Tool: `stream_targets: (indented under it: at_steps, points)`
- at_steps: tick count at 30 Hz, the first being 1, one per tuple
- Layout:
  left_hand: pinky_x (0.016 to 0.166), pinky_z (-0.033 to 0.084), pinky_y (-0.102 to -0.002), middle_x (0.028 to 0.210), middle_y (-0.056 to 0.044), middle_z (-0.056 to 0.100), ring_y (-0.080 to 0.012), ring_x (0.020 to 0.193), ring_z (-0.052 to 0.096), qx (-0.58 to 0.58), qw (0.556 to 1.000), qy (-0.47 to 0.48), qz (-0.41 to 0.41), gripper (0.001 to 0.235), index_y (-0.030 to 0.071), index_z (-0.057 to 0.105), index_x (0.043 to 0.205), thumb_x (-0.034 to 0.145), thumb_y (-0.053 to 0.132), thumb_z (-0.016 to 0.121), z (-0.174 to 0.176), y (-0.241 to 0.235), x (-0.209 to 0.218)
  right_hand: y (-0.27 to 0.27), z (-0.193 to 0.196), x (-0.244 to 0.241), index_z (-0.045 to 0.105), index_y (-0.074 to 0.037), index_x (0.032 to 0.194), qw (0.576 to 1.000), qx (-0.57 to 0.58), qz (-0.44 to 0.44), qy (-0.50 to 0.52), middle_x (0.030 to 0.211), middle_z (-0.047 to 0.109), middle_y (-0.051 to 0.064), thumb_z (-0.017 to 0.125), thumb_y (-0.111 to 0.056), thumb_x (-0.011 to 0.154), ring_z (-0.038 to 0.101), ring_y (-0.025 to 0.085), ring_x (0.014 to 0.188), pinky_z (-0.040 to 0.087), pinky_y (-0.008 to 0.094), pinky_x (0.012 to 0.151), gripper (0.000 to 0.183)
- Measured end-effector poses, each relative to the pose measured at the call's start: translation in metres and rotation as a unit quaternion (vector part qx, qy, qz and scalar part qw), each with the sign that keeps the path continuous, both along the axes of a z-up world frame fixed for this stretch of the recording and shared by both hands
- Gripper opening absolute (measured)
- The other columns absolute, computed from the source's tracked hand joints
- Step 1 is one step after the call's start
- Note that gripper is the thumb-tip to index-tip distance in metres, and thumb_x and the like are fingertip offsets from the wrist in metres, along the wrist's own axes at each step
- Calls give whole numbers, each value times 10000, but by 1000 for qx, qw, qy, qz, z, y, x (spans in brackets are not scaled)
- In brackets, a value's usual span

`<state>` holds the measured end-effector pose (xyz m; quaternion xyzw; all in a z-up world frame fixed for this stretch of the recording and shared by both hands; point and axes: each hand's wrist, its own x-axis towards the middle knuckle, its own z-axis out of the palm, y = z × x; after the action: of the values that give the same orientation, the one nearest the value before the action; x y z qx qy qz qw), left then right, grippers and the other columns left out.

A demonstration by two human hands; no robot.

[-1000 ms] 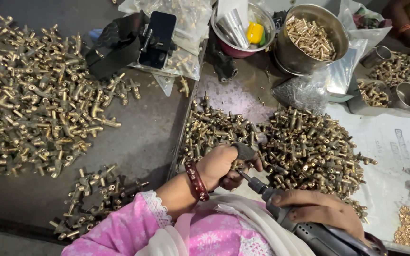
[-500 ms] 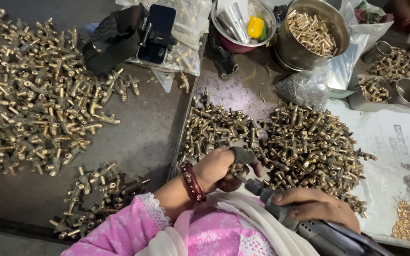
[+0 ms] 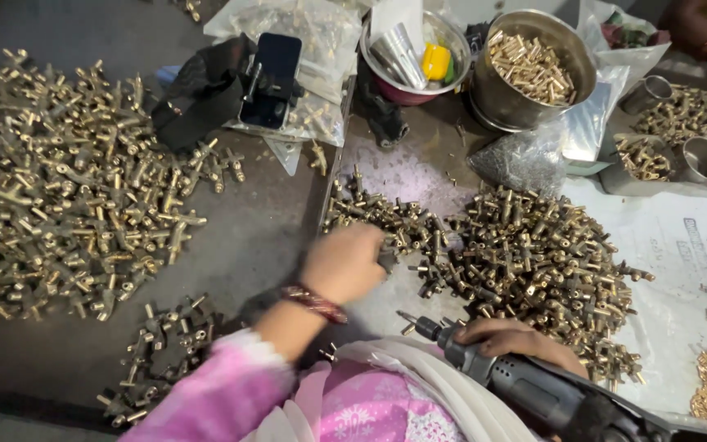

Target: Grinding or polishing small brass T-shaped metal components using a handheld rotary tool.

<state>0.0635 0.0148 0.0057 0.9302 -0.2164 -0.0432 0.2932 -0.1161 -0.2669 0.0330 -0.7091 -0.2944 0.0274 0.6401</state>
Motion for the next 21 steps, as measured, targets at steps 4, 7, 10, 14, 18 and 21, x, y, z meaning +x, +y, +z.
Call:
stream_targets:
  at_steps: [4, 7, 10, 14, 18, 21]
  points:
    - [823, 568, -464, 1060, -180, 681, -351, 1002, 674, 115, 986, -50, -112, 228, 29, 732, 984, 798, 148, 677, -114, -71, 9, -13, -12, -6, 620, 24, 1330, 1000, 5, 12, 1, 1382, 644, 338, 730, -504, 954, 653, 480, 1320, 489, 578, 1160, 657]
    - [800, 576, -466, 1065, -175, 678, -342, 1004, 680, 155, 974, -106, -124, 165, 31, 748, 947, 868, 124, 636, -155, -91, 18, -27, -19, -17, 616, 15, 1325, 1000, 1, 9, -4, 1379, 647, 332, 703, -405, 996, 655, 472, 1321, 494, 571, 1154, 541]
    - [775, 570, -468, 1057, -168, 680, -339, 980, 680, 112, 977, -114, -145, 171, 38, 771, 913, 869, 87, 612, -122, -77, 12, -23, -19, -37, 627, 10, 1306, 998, 21, -54, 2, 1367, 650, 323, 705, -264, 989, 656, 457, 1308, 506, 566, 1136, 426]
    - [715, 558, -426, 960, -148, 733, -299, 820, 673, -166, 978, 79, -101, 319, 81, 800, 1022, 795, 8, 588, -82, -51, 15, 2, 7, -50, 597, -14, 1254, 984, 48, -167, 23, 1357, 604, 292, 791, -30, 858, 698, 395, 1168, 595, 519, 991, 441]
    - [699, 597, -385, 911, -123, 755, -237, 736, 705, -452, 815, 362, 23, 295, 71, 754, 1091, 879, 30, 555, -87, -33, 6, 18, 9, -44, 552, -49, 1233, 976, 71, -205, 25, 1346, 582, 257, 794, 38, 800, 763, 333, 1002, 671, 459, 842, 503]
    - [665, 561, -334, 967, -95, 755, -182, 750, 702, -609, 655, 443, 65, 216, 21, 717, 1127, 973, 106, 592, -84, -28, -19, 25, 7, -36, 531, -51, 1244, 969, 135, -205, 32, 1350, 570, 250, 768, 40, 822, 760, 323, 959, 674, 452, 807, 492]
